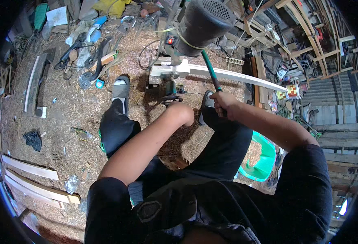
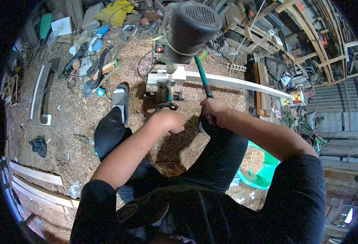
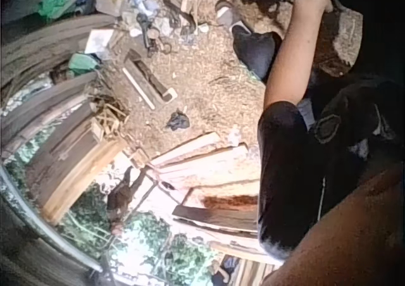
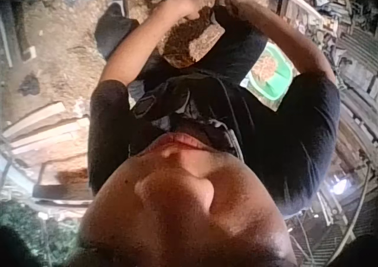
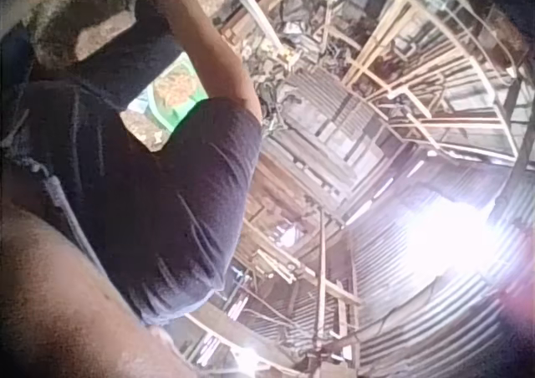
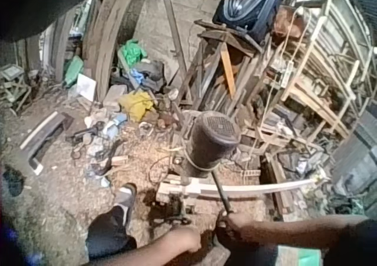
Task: Shaping a long piece of wood using a wood lathe and a hand-held cutting tool.
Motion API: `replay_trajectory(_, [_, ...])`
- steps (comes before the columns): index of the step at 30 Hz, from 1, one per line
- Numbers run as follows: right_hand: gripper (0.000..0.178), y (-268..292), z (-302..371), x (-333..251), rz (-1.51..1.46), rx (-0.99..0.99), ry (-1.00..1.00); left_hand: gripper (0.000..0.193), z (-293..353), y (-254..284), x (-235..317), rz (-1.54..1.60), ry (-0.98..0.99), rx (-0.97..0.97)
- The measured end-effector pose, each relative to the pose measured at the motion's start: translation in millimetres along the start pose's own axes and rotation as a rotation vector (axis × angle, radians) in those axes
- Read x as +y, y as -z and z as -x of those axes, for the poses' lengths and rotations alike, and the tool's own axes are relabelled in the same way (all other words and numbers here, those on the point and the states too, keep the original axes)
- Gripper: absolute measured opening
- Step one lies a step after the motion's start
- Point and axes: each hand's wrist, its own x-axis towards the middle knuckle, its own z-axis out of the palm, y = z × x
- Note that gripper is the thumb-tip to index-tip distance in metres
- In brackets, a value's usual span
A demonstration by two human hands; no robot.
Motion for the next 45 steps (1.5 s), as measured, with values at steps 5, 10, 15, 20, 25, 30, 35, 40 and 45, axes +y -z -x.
replay_trajectory(5, [0.025,-4,-7,3,0.035,0.033,0.084,0.034,18,0,-19,0.017,-0.013,0.071])
replay_trajectory(10, [0.029,1,-12,12,0.057,0.025,0.139,0.036,41,14,-44,0.144,0.031,0.270])
replay_trajectory(15, [0.033,-7,-35,40,0.083,0.035,0.201,0.033,44,-4,-59,0.202,-0.103,0.535])
replay_trajectory(20, [0.031,-21,-40,61,0.176,0.092,0.275,0.031,24,23,-72,0.067,-0.032,0.147])
replay_trajectory(25, [0.036,-18,-55,71,0.242,0.186,0.332,0.039,12,39,-64,0.064,0.111,0.160])
replay_trajectory(30, [0.025,-8,-43,48,0.195,0.139,0.309,0.063,-4,21,-42,0.109,0.187,0.047])
replay_trajectory(35, [0.023,-25,-34,47,0.134,0.152,0.339,0.087,-70,-69,-48,0.268,0.450,0.451])
replay_trajectory(40, [0.018,-18,-44,49,-0.098,0.065,0.319,0.077,-126,-135,-39,0.522,0.344,0.887])
replay_trajectory(45, [0.019,-15,-46,55,-0.071,0.154,0.416,0.088,-139,-147,-18,0.554,0.412,1.283])
